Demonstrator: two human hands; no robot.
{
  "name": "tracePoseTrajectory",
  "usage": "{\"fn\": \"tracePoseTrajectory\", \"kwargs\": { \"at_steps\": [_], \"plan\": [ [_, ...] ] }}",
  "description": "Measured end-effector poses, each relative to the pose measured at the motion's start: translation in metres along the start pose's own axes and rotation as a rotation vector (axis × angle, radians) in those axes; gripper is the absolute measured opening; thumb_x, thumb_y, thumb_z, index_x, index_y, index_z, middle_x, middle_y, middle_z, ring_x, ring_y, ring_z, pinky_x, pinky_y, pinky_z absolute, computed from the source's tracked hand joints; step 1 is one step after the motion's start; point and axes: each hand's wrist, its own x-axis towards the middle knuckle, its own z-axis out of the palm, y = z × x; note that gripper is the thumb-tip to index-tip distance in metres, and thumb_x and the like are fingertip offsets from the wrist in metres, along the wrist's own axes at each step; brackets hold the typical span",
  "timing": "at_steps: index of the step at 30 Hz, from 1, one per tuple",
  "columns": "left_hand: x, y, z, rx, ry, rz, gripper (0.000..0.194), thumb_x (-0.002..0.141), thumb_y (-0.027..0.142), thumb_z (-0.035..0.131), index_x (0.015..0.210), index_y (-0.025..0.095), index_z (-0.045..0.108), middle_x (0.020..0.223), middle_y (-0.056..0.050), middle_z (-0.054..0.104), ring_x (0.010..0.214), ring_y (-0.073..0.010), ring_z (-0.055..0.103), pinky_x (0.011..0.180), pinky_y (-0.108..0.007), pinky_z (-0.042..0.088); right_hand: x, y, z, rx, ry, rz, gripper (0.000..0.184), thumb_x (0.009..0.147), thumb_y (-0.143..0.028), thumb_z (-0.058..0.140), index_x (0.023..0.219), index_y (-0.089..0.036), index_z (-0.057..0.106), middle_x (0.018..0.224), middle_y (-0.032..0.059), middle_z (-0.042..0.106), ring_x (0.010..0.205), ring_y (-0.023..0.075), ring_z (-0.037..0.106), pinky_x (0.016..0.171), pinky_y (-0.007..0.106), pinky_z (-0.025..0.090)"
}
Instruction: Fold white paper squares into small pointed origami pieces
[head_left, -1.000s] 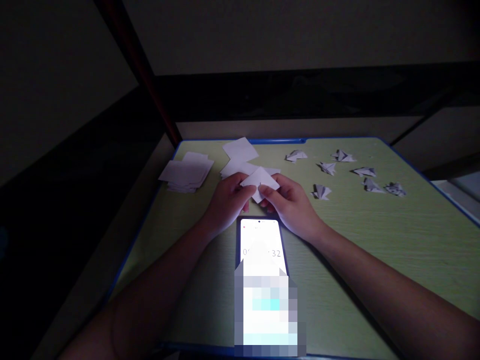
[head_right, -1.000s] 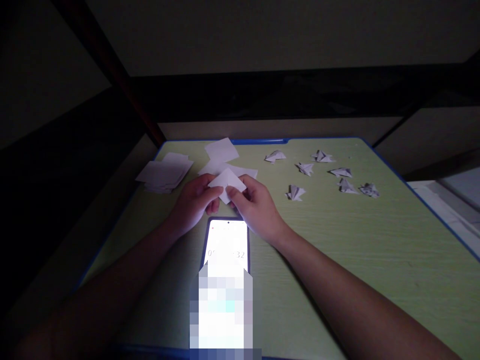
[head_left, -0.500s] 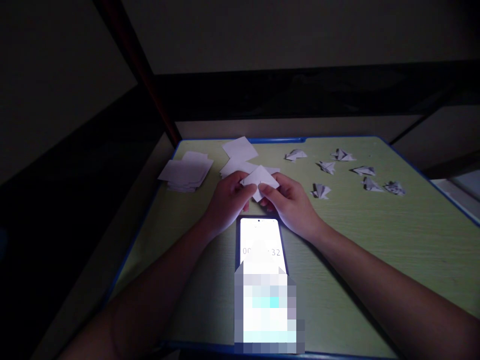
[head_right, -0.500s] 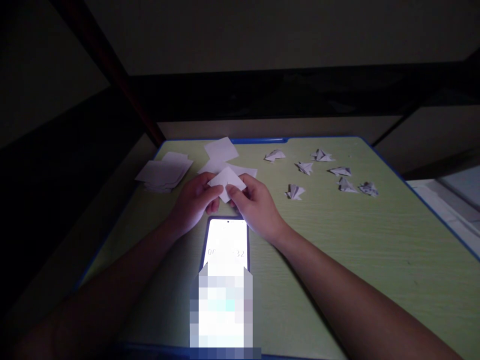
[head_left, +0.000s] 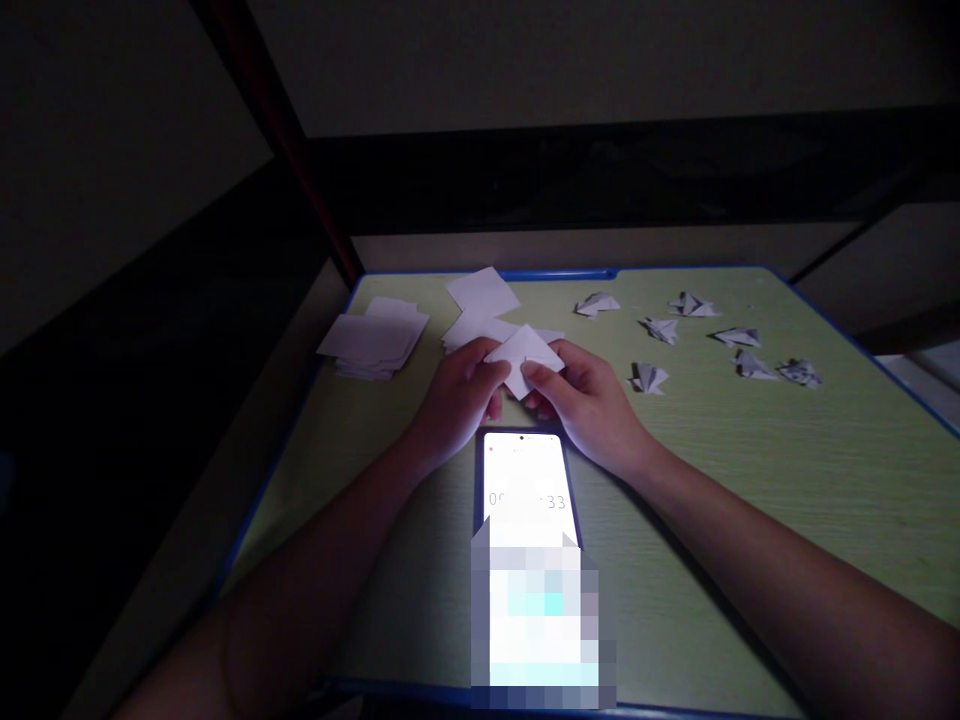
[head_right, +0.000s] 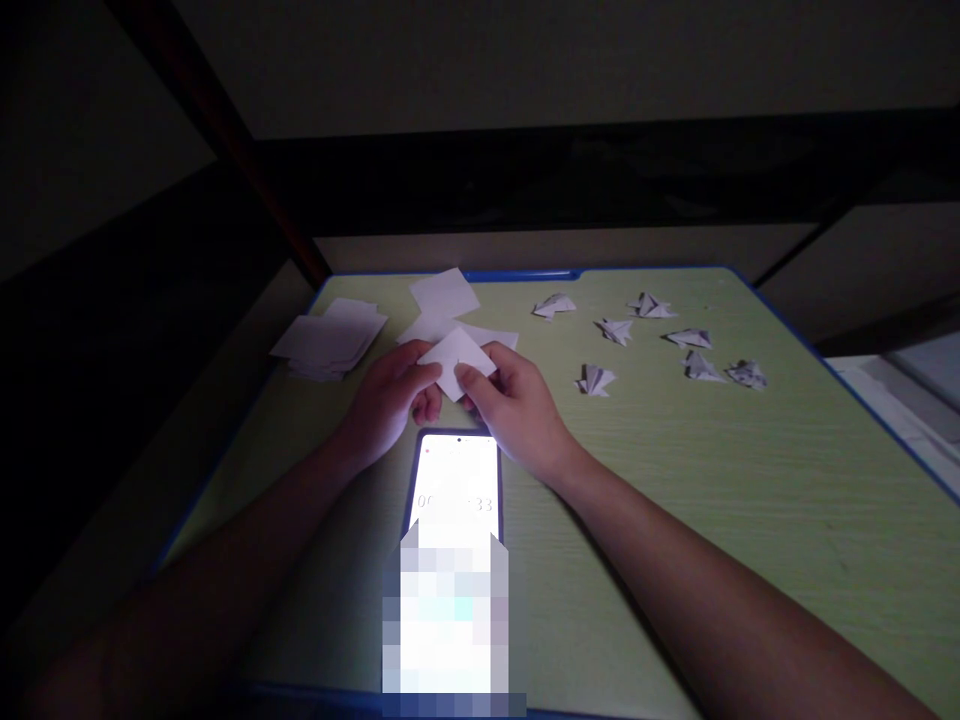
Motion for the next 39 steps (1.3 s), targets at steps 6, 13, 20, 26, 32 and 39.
{"fn": "tracePoseTrajectory", "kwargs": {
  "at_steps": [6,13,20,26,32,39],
  "plan": [
    [-0.0005,0.0003,0.0012,0.038,0.014,0.014,0.008,0.077,0.022,0.050,0.073,0.016,0.051,0.042,0.007,0.046,0.035,-0.0054,0.041,0.036,-0.017,0.030,0.0002,-0.0007,0.0002,0.015,0.004,0.007,0.021,0.080,-0.036,0.062,0.076,-0.017,0.055,0.053,-0.0045,0.055,0.044,0.0064,0.046,0.041,0.020,0.035],
    [0.0001,-0.0006,0.0019,0.052,0.009,0.038,0.012,0.081,0.022,0.050,0.070,0.017,0.050,0.041,0.008,0.045,0.034,-0.0047,0.040,0.036,-0.017,0.029,0.0003,-0.0005,-0.0005,0.024,-0.004,0.004,0.029,0.076,-0.044,0.067,0.075,-0.017,0.055,0.053,-0.0042,0.055,0.043,0.0067,0.046,0.039,0.021,0.033],
    [-0.0013,-0.0001,0.0014,0.055,0.018,0.041,0.013,0.082,0.021,0.052,0.069,0.017,0.050,0.041,0.008,0.045,0.035,-0.0046,0.040,0.036,-0.017,0.030,0.0006,-0.0003,-0.0004,0.021,-0.003,0.007,0.028,0.076,-0.043,0.067,0.074,-0.017,0.055,0.053,-0.0042,0.055,0.043,0.0066,0.045,0.039,0.021,0.032],
    [0.0001,-0.0030,0.0020,0.039,0.003,0.072,0.017,0.083,0.025,0.053,0.069,0.017,0.049,0.042,0.008,0.044,0.035,-0.0045,0.040,0.036,-0.017,0.030,0.0005,-0.0009,-0.0006,-0.002,-0.006,0.003,0.027,0.076,-0.041,0.066,0.074,-0.017,0.055,0.053,-0.0042,0.055,0.043,0.0062,0.044,0.039,0.021,0.031],
    [0.0005,-0.0034,0.0026,0.030,0.002,0.078,0.017,0.083,0.025,0.053,0.068,0.017,0.049,0.043,0.008,0.046,0.034,-0.0044,0.040,0.035,-0.017,0.030,0.0006,-0.0005,-0.0010,-0.013,-0.002,-0.011,0.028,0.077,-0.043,0.065,0.074,-0.017,0.054,0.053,-0.0043,0.053,0.044,0.0066,0.044,0.039,0.021,0.032],
    [-0.0001,-0.0026,0.0024,0.051,-0.002,0.086,0.016,0.083,0.023,0.052,0.069,0.017,0.049,0.044,0.007,0.046,0.036,-0.0044,0.041,0.036,-0.017,0.031,0.0000,0.0003,-0.0019,-0.030,-0.021,-0.020,0.023,0.080,-0.038,0.062,0.077,-0.017,0.056,0.055,-0.0037,0.054,0.046,0.0070,0.045,0.040,0.021,0.033]
  ]
}}
